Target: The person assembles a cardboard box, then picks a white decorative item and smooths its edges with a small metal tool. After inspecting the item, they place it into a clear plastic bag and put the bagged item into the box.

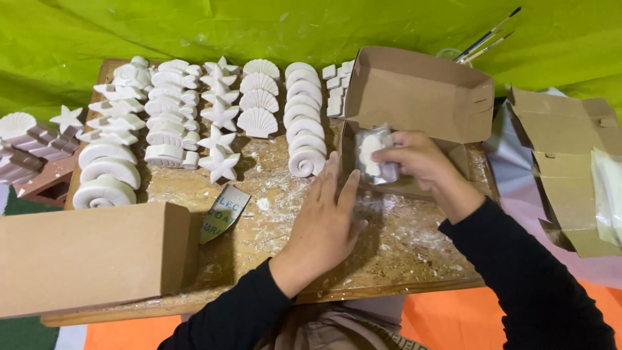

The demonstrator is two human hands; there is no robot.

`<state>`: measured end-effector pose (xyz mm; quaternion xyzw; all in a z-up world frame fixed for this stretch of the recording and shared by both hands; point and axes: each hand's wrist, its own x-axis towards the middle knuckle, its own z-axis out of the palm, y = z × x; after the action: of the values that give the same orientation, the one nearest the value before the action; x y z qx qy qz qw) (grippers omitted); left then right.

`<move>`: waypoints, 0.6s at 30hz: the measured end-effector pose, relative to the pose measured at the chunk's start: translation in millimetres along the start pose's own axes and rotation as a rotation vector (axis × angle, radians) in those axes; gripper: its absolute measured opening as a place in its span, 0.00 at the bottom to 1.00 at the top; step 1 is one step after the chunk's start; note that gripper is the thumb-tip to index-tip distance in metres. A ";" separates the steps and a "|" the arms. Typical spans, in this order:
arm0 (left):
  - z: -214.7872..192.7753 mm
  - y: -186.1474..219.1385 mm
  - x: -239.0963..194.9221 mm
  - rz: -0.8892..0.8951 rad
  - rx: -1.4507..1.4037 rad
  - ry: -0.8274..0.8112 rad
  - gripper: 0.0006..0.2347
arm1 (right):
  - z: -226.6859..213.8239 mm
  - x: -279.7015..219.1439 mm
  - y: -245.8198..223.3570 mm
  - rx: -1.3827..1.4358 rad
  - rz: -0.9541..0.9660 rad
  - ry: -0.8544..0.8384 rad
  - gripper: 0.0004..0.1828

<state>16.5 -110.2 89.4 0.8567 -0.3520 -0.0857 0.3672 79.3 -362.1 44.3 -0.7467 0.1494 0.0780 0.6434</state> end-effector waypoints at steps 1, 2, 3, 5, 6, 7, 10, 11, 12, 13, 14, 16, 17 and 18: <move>7.0 -3.8 1.7 0.004 0.005 0.003 0.31 | 1.8 5.0 2.9 0.002 -0.007 0.001 0.16; 14.0 -7.8 3.7 0.007 0.038 0.006 0.31 | 3.7 10.4 5.6 -0.007 0.028 0.001 0.15; 21.0 -12.0 4.8 0.009 0.070 0.005 0.31 | 6.2 14.9 9.8 -0.014 0.068 0.002 0.14; 27.6 -17.5 4.6 -0.001 0.082 -0.017 0.32 | 8.3 22.2 13.7 -0.005 0.108 -0.016 0.13; 31.0 -20.6 4.2 -0.012 0.091 -0.037 0.33 | 9.6 25.8 16.2 0.001 0.149 -0.034 0.13; 32.4 -22.6 4.6 -0.012 0.092 -0.039 0.33 | 14.7 22.0 13.3 0.003 0.150 -0.033 0.13; 35.8 -27.8 6.0 0.005 0.104 -0.026 0.33 | 24.4 17.2 11.2 0.054 0.206 0.002 0.13; 36.4 -28.6 6.2 0.003 0.110 -0.027 0.33 | 24.1 20.2 14.6 0.019 0.190 -0.009 0.12; 37.0 -29.6 6.4 0.001 0.116 -0.028 0.33 | 24.1 23.2 18.0 -0.015 0.174 -0.020 0.11; 34.7 -28.0 6.2 0.000 0.114 -0.029 0.33 | 22.7 22.7 16.3 -0.017 0.177 -0.020 0.11; 32.2 -26.7 5.8 -0.004 0.103 -0.041 0.33 | 21.7 22.1 14.6 -0.086 0.151 -0.030 0.14; 28.2 -24.8 5.0 -0.014 0.093 -0.050 0.33 | 19.8 22.9 14.8 -0.156 0.124 -0.046 0.16; 27.0 -23.9 4.9 -0.008 0.095 -0.042 0.32 | 18.0 24.0 16.2 -0.182 0.108 -0.036 0.19; 25.8 -22.8 4.8 -0.002 0.097 -0.035 0.31 | 16.2 25.0 17.7 -0.207 0.092 -0.025 0.22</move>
<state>21.8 -117.0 55.8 0.8721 -0.3614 -0.0838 0.3192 98.3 -351.5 17.4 -0.8006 0.1666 0.1317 0.5603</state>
